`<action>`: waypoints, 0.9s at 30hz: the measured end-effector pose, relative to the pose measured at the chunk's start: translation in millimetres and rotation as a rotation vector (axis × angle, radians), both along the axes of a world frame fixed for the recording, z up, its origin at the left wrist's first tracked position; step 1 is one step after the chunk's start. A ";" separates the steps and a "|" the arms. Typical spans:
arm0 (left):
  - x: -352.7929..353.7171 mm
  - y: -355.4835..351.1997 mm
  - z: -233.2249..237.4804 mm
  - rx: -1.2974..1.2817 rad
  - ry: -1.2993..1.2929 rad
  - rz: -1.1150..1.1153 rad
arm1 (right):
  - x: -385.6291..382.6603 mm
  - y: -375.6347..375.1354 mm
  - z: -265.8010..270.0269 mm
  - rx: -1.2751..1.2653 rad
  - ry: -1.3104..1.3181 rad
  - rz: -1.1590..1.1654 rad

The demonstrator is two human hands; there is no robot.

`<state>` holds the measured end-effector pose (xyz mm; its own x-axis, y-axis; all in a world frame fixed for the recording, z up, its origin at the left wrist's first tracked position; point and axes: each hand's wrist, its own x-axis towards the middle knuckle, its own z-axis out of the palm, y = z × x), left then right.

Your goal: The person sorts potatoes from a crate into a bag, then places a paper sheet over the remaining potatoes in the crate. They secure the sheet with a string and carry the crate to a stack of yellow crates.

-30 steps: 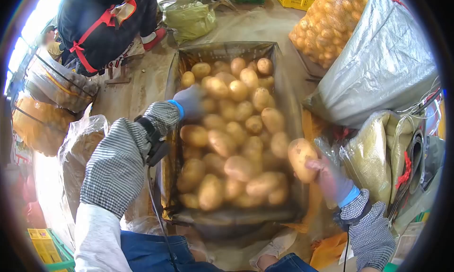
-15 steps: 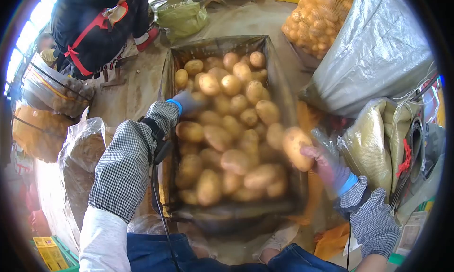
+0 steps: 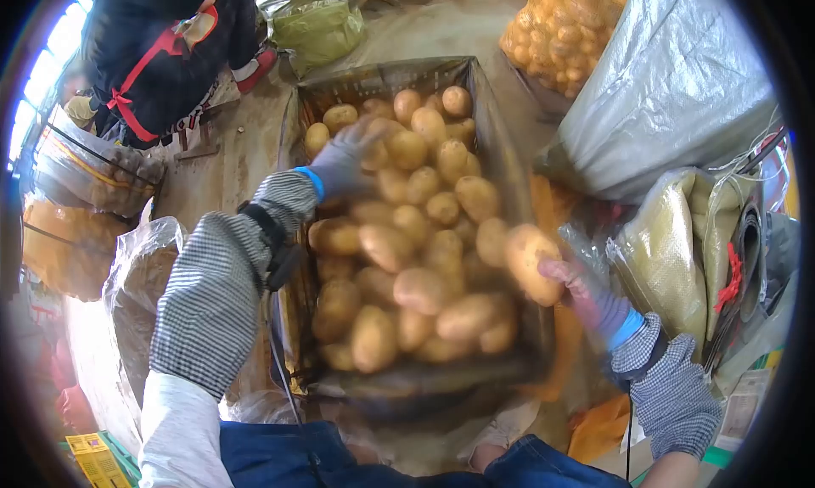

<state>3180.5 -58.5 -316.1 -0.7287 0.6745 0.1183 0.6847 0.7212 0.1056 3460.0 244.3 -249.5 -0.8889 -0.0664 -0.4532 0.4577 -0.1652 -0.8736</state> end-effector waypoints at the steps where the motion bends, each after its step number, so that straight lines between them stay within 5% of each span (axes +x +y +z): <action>1: 0.7 5.8 1.0 0.026 0.003 -0.085 | -0.1 -1.7 2.2 0.012 -0.009 -0.011; 8: 18.2 -18.9 16.8 -0.330 -0.314 -0.179 | 5.7 2.4 -3.8 0.013 0.024 -0.015; 11: 23.7 -30.4 -26.7 -0.408 0.308 -0.179 | 3.8 -1.9 4.2 0.055 -0.015 -0.008; 14: 20.2 -30.8 -28.4 -0.357 0.145 -0.193 | 4.1 -12.1 10.7 0.110 -0.017 0.028; 16: 9.2 -21.3 -17.2 -0.279 -0.188 -0.073 | 1.7 -11.4 17.5 0.136 0.002 0.080; 18: -9.9 -19.9 -5.6 -0.152 -0.152 0.066 | 2.9 -9.5 17.4 0.136 -0.002 0.052; 20: -31.7 -38.5 -4.7 0.004 0.238 0.216 | 5.8 -10.3 13.2 0.133 -0.014 0.031; 23: -52.8 -47.6 14.3 -0.248 -0.005 0.316 | 2.7 -5.4 9.1 0.147 -0.004 0.037; 27: -60.2 -24.8 19.2 -0.366 -0.019 0.373 | 3.0 -5.9 11.1 0.097 -0.018 0.038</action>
<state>3120.2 -83.3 -296.9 -0.9272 0.3630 -0.0922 0.3742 0.9078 -0.1895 3463.0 238.4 -238.4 -0.8782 -0.0544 -0.4752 0.4780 -0.0622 -0.8762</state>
